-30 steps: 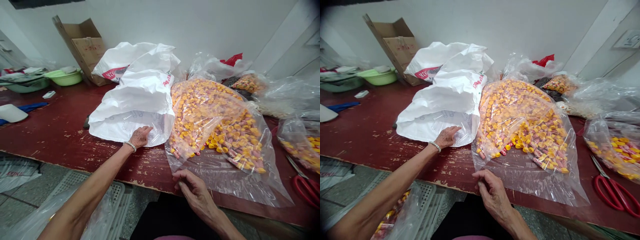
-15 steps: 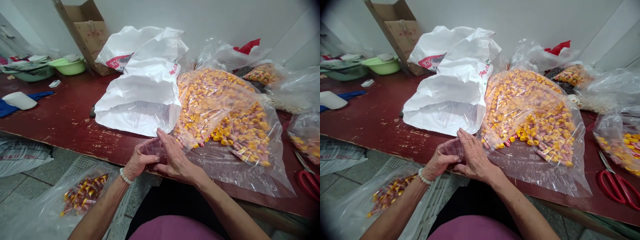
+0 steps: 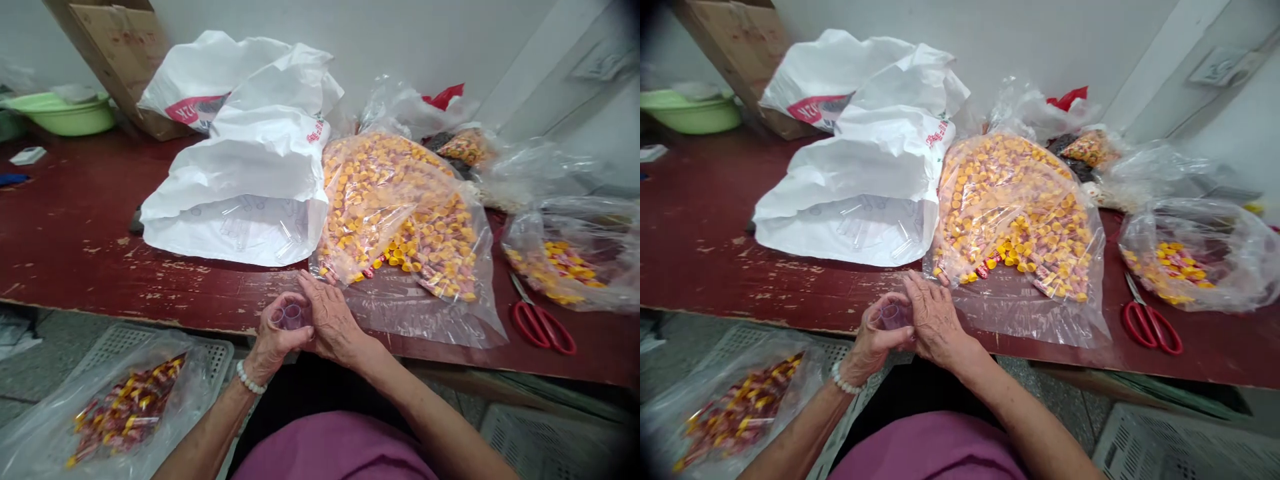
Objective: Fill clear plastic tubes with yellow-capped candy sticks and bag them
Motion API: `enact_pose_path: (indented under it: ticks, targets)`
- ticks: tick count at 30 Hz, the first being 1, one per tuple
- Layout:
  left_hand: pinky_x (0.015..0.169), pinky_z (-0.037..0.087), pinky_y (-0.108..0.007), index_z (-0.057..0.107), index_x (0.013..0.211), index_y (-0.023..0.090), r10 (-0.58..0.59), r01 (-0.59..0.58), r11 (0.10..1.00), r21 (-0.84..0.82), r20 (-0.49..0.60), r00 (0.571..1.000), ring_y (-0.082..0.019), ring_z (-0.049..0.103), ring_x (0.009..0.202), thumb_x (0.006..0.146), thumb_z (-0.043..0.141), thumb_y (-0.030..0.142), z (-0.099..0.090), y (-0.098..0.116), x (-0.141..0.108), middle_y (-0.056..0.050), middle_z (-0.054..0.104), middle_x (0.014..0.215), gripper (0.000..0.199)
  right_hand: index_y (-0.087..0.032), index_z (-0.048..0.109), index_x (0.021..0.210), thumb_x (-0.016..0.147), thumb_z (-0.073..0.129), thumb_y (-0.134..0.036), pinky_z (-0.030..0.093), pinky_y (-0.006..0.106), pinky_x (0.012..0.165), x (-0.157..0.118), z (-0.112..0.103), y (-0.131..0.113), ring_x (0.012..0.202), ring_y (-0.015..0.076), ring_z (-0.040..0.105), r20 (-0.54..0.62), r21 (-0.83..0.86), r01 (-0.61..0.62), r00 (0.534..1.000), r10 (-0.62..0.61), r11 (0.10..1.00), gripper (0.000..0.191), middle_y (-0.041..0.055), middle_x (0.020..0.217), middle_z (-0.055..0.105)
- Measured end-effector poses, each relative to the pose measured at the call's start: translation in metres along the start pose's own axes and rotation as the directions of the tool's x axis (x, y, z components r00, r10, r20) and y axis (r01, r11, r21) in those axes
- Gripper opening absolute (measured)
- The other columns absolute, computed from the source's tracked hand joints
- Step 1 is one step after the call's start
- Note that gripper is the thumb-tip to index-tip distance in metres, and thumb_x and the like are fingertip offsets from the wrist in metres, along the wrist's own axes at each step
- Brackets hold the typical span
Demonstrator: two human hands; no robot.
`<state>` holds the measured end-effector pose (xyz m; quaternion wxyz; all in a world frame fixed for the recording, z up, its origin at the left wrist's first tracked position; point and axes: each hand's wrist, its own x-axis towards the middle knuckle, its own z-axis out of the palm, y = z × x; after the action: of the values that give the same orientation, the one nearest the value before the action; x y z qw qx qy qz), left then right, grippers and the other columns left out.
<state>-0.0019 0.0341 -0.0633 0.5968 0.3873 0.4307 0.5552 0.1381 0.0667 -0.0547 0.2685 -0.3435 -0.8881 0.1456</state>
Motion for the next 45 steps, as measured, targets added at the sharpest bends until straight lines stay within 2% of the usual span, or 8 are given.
enact_pose_path:
  ticks: [5,8,13,22,28,31,36,45]
  targets:
    - [0.070,0.052,-0.029,0.053,0.091,0.018,-0.068,0.068,0.996,-0.055,0.003,0.998,-0.017,0.063,0.078,0.062,0.075,0.012,-0.002,0.008,-0.002,-0.002,0.065,0.082,0.036,-0.021,0.044,0.130,0.079,0.063,-0.030,0.045,0.038,0.093,-0.032,-0.045,0.015,0.118,0.0230,0.048,-0.142,0.127,-0.136,0.978,0.153,0.983,0.055,0.0121,0.128,0.050]
    - [0.060,0.053,-0.028,0.051,0.089,0.019,-0.069,0.069,0.995,-0.073,-0.004,0.998,-0.018,0.064,0.076,0.063,0.074,0.012,0.001,0.012,-0.002,0.000,0.063,0.083,0.036,-0.020,0.061,0.094,0.088,0.048,-0.023,0.049,0.030,0.072,-0.045,-0.063,0.055,0.082,0.0170,0.059,-0.377,0.087,-0.363,0.850,0.367,0.928,0.014,0.0056,0.089,0.062]
    - [0.050,0.049,-0.020,0.049,0.096,0.020,-0.127,0.132,0.988,-0.077,0.073,0.989,-0.014,0.062,0.072,0.062,0.073,0.011,0.016,0.005,-0.001,-0.004,0.064,0.095,0.042,-0.017,0.061,0.098,0.087,0.044,-0.020,0.047,0.033,0.079,-0.023,-0.055,0.106,0.091,0.0212,0.058,-0.289,-0.176,-0.438,0.879,0.379,0.881,0.020,0.0104,0.097,0.062]
    - [0.055,0.048,-0.021,0.052,0.088,0.016,-0.137,0.132,0.988,0.074,0.062,0.989,-0.014,0.062,0.069,0.059,0.076,0.014,0.028,0.007,-0.001,-0.004,0.067,0.081,0.038,-0.013,0.055,0.110,0.080,0.045,-0.011,0.045,0.031,0.070,0.002,-0.053,0.114,0.082,0.0229,0.060,-0.044,-0.363,-0.495,0.855,0.516,0.790,0.032,0.0152,0.098,0.062]
    - [0.070,0.049,-0.027,0.055,0.083,0.015,-0.022,-0.004,0.960,0.280,0.091,0.996,-0.017,0.063,0.076,0.059,0.071,0.012,0.040,0.002,0.000,-0.003,0.065,0.082,0.029,-0.021,0.049,0.102,0.086,0.050,-0.035,0.045,0.024,0.057,-0.031,-0.070,0.053,0.065,0.0122,0.055,-0.182,0.557,-0.417,0.782,0.596,0.718,0.021,-0.0001,0.079,0.058]
    - [0.062,0.046,-0.024,0.056,0.082,0.014,-0.016,-0.032,0.917,0.397,0.118,0.993,-0.013,0.058,0.067,0.058,0.070,0.011,0.048,0.004,0.000,-0.002,0.064,0.076,0.028,-0.023,0.049,0.099,0.084,0.057,-0.034,0.046,0.023,0.060,-0.041,-0.064,0.014,0.067,0.0104,0.054,-0.118,0.716,-0.310,0.829,0.547,0.625,0.020,-0.0012,0.082,0.057]
    - [0.059,0.042,-0.021,0.056,0.079,0.013,-0.016,-0.047,0.918,0.395,0.156,0.988,-0.010,0.051,0.062,0.056,0.071,0.011,0.053,0.009,-0.002,0.001,0.059,0.071,0.028,-0.023,0.052,0.099,0.089,0.051,-0.031,0.046,0.026,0.067,-0.046,-0.062,0.003,0.072,0.0119,0.054,-0.084,0.506,-0.278,0.927,0.367,0.817,0.013,0.0005,0.084,0.057]
    - [0.051,0.040,-0.020,0.053,0.077,0.015,-0.269,0.293,0.945,-0.146,0.160,0.950,-0.009,0.050,0.056,0.046,0.069,0.000,0.053,0.000,-0.008,0.005,0.055,0.064,0.038,-0.021,0.045,0.117,0.066,0.074,-0.045,0.045,0.041,0.087,-0.056,-0.046,0.006,0.106,0.0257,0.053,-0.121,0.103,0.016,0.993,-0.004,0.995,0.063,0.0127,0.115,0.057]
